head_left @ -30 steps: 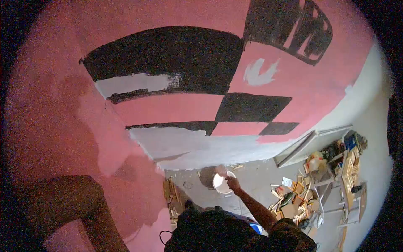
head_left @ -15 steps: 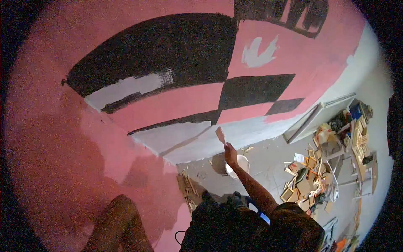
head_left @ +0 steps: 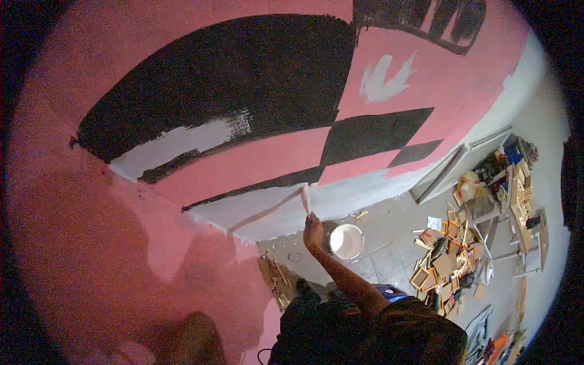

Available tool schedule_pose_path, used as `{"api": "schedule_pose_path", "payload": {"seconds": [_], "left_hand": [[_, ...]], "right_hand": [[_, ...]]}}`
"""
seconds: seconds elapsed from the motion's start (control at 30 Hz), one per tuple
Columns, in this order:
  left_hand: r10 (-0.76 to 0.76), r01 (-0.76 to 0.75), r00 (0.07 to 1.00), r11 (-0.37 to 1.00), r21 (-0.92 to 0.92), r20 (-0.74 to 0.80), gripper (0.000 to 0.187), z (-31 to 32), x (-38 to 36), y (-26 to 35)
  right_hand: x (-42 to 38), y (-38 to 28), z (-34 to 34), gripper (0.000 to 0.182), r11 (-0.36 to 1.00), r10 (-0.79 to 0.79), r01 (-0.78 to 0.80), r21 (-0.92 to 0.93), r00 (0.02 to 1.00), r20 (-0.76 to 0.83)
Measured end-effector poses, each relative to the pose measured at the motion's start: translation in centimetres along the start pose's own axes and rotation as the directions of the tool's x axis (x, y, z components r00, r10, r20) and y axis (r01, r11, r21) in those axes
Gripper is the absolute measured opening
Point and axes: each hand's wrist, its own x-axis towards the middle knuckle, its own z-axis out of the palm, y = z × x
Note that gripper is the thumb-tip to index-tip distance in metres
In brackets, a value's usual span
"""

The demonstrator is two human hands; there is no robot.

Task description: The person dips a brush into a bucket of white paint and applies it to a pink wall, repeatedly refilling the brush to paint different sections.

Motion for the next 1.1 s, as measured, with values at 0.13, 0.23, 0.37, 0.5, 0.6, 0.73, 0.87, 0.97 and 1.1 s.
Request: {"api": "schedule_pose_path", "payload": {"seconds": [0.13, 0.23, 0.37, 0.5, 0.6, 0.73, 0.87, 0.97, 1.1], "left_hand": [[0.045, -0.039, 0.999, 0.98, -0.193, 0.022, 0.038, 5.1, -4.4, 1.0], [0.084, -0.063, 0.995, 0.933, -0.355, 0.047, 0.038, 9.8, -8.2, 2.2], [0.237, -0.221, 0.971, 0.861, -0.459, -0.023, 0.039, 14.8, -11.8, 4.3], [0.367, -0.357, 0.928, 0.833, -0.423, -0.062, 0.04, 15.3, -13.2, 3.6], [-0.039, 0.265, 0.901, 0.837, -0.478, 0.431, 0.037, 14.4, -14.2, 3.1], [-0.275, 0.458, 0.889, 0.578, -0.675, 0.367, 0.031, 14.5, -12.8, 6.0], [-0.316, 0.516, 0.857, 0.495, -0.7, 0.408, 0.029, 14.1, -13.1, 4.8], [-0.285, 0.438, 0.897, 0.667, -0.603, 0.337, 0.028, 14.3, -14.0, 3.0], [-0.408, 0.502, 0.856, 0.506, -0.701, 0.319, 0.023, 13.6, -13.6, 3.0]], "right_hand": [[-1.9, 1.7, 0.1, 0.032, 0.985, -0.151, 0.143, -0.097, 0.985, -0.083], [-0.7, 5.9, 1.9, 0.034, 0.997, 0.014, -0.005, 0.08, 0.993, -0.115], [0.9, 0.6, -0.1, 0.032, 0.992, 0.088, -0.065, 0.109, 0.972, -0.217], [0.2, -1.0, 3.3, 0.027, 0.99, 0.083, -0.059, 0.129, 0.98, -0.183], [-1.1, -1.1, 4.7, 0.035, 0.982, -0.125, 0.152, 0.113, 0.968, -0.219], [-1.6, 0.3, 1.5, 0.034, 0.952, -0.298, 0.307, 0.021, 0.936, -0.185], [-0.5, -0.2, -0.6, 0.036, 0.992, 0.08, -0.07, 0.104, 0.992, -0.097], [0.1, -5.0, -0.7, 0.038, 0.974, 0.144, -0.119, 0.193, 0.982, -0.121], [-2.5, -5.3, 5.2, 0.031, 0.963, 0.101, -0.12, 0.241, 0.991, 0.089]]}}
